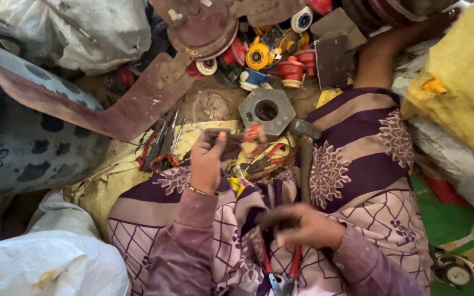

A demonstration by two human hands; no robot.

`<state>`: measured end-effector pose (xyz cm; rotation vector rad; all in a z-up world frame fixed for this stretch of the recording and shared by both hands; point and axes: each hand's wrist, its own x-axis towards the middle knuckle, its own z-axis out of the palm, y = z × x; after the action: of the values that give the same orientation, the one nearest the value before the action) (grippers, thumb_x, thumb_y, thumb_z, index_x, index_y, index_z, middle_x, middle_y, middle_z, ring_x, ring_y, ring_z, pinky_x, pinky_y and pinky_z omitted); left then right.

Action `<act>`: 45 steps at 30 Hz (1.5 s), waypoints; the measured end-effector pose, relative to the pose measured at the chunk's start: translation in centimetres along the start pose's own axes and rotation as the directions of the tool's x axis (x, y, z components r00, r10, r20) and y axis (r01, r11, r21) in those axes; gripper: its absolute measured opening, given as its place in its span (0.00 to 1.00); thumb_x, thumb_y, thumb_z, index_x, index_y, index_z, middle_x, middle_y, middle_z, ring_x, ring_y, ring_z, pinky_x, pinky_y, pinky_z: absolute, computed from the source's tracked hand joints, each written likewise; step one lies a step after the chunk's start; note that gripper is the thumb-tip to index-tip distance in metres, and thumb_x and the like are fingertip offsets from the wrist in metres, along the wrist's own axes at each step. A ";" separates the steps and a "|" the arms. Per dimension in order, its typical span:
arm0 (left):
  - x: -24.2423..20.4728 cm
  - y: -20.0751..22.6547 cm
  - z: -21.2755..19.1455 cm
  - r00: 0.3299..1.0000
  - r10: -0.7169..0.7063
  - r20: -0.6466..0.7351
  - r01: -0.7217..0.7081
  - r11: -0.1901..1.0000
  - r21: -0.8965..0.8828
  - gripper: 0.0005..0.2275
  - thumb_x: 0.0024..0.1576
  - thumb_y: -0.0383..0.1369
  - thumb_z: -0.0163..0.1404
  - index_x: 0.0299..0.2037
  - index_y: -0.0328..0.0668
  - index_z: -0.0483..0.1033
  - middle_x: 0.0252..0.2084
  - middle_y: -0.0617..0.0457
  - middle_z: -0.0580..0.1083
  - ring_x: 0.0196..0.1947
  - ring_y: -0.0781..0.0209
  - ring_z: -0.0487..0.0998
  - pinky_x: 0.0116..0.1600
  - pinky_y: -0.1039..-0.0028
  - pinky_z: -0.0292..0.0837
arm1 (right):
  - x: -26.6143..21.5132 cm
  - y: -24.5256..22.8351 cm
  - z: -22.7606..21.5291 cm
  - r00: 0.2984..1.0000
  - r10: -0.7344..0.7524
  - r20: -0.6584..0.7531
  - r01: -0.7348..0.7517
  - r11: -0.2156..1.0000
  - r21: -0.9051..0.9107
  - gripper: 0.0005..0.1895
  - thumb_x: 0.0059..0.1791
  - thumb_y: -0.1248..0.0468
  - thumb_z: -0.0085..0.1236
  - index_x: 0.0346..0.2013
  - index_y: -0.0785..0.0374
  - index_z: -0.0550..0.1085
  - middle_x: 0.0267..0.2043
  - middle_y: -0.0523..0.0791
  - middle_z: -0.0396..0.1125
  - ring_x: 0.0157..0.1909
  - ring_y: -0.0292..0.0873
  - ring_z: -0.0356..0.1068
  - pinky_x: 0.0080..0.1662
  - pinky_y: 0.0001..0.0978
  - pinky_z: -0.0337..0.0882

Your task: The person sits on the floor and uses pliers to strip the insulation from copper wires. They repeatedly cut and pull the insulation off, separating the copper strands from the outer coating.

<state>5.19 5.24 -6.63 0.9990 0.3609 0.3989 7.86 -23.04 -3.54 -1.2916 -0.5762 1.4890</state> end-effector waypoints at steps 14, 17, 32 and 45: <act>-4.2 -1.3 5.2 0.872 -0.446 0.200 0.471 0.877 -0.096 0.12 0.63 0.35 0.52 0.51 0.35 0.75 0.42 0.48 0.81 0.38 0.59 0.83 0.42 0.71 0.80 | 1.5 3.3 -1.9 0.691 -0.262 -0.673 0.588 0.746 0.313 0.17 0.55 0.67 0.51 0.57 0.74 0.72 0.51 0.50 0.73 0.46 0.41 0.75 0.52 0.42 0.76; -5.5 -1.4 4.8 0.898 -0.366 0.243 0.355 0.931 0.089 0.15 0.60 0.34 0.57 0.52 0.33 0.78 0.44 0.51 0.81 0.41 0.65 0.81 0.46 0.75 0.79 | 1.6 3.9 -2.3 0.648 -0.253 -0.718 0.625 0.715 0.312 0.16 0.55 0.65 0.50 0.54 0.73 0.71 0.49 0.49 0.73 0.46 0.42 0.76 0.50 0.43 0.78; -6.8 -4.5 2.4 0.981 -0.142 0.133 0.112 0.971 0.211 0.08 0.52 0.21 0.62 0.42 0.28 0.83 0.39 0.49 0.82 0.37 0.67 0.81 0.46 0.78 0.76 | 1.9 2.7 -1.4 0.714 -0.214 -0.667 0.513 0.809 0.289 0.16 0.55 0.65 0.53 0.56 0.70 0.73 0.44 0.46 0.74 0.42 0.38 0.73 0.50 0.44 0.79; -6.6 -4.0 2.9 0.983 -0.027 0.181 -0.066 0.871 0.487 0.12 0.45 0.23 0.68 0.33 0.35 0.77 0.33 0.58 0.77 0.33 0.72 0.75 0.41 0.80 0.74 | 1.8 3.4 -1.1 0.680 -0.231 -0.696 0.510 0.831 0.223 0.17 0.54 0.67 0.54 0.56 0.71 0.73 0.44 0.45 0.73 0.42 0.37 0.72 0.50 0.40 0.78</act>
<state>1.44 -1.96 -7.99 1.5303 0.2901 0.2307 7.82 -22.86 -7.53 -1.1605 -0.0485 0.6734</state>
